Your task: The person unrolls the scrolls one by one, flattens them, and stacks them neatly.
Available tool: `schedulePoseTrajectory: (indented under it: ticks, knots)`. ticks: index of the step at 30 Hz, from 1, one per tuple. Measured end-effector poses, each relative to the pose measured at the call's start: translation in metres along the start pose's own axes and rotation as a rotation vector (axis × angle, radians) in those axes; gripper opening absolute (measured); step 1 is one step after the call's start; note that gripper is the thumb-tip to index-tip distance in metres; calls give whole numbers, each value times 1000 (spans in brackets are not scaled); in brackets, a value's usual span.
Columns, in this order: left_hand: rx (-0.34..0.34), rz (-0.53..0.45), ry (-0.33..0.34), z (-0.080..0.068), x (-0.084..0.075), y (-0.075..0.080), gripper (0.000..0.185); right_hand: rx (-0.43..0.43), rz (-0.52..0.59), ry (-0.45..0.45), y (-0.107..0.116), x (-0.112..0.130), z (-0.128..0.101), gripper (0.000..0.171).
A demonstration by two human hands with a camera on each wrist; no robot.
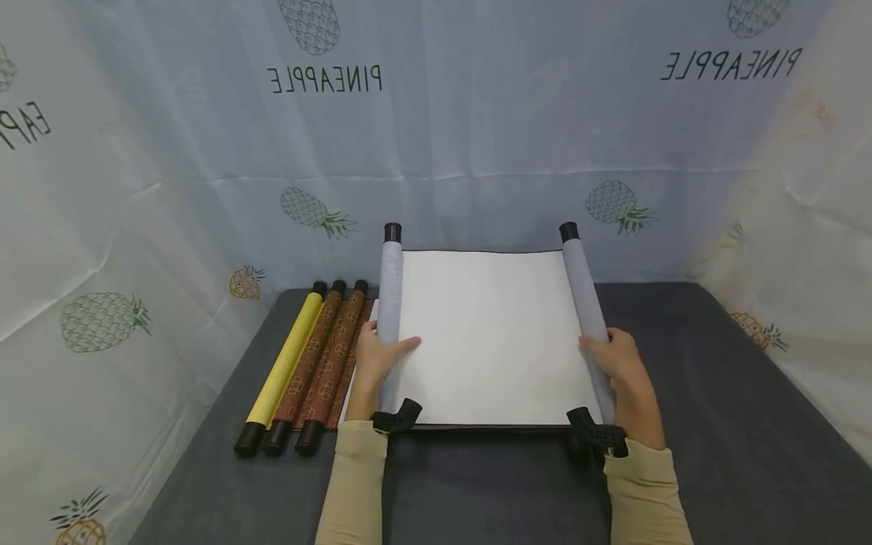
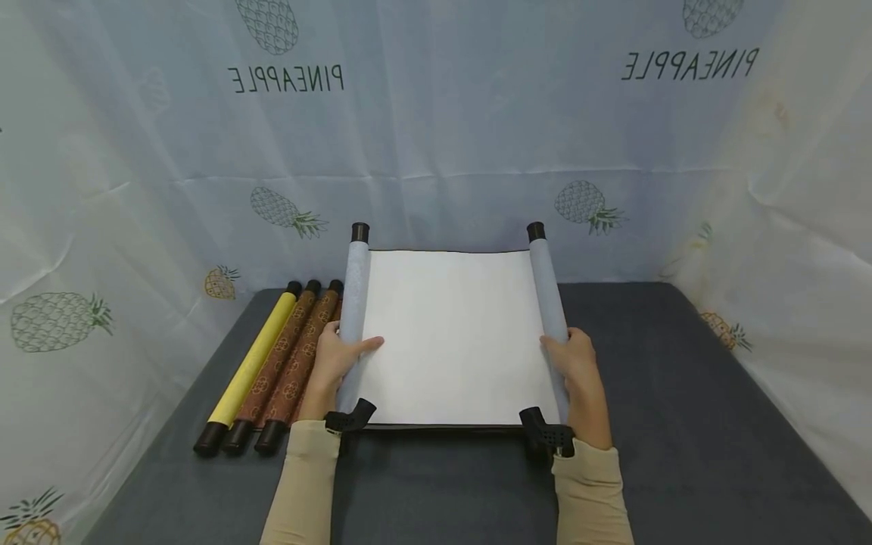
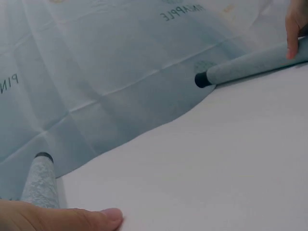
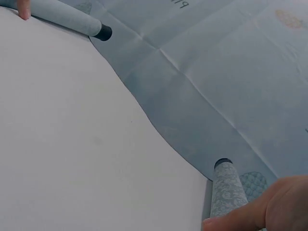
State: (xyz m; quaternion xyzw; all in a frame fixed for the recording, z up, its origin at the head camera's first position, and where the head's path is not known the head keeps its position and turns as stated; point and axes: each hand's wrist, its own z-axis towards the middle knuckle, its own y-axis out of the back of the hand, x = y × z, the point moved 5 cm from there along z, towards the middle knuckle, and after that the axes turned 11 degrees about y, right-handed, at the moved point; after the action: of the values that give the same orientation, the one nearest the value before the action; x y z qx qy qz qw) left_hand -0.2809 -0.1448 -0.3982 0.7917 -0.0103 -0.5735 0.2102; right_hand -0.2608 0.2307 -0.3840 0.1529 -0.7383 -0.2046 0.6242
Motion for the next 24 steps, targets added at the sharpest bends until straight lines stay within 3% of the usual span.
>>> schedulePoseTrajectory:
  ticks: [12, 24]
  knots:
    - [-26, 23, 4, 2, 2, 2, 63, -41, 21, 26, -1, -19, 14, 78]
    - [-53, -26, 1, 2, 2, 7, 54, -81, 7, -35, 3, -10, 4, 77]
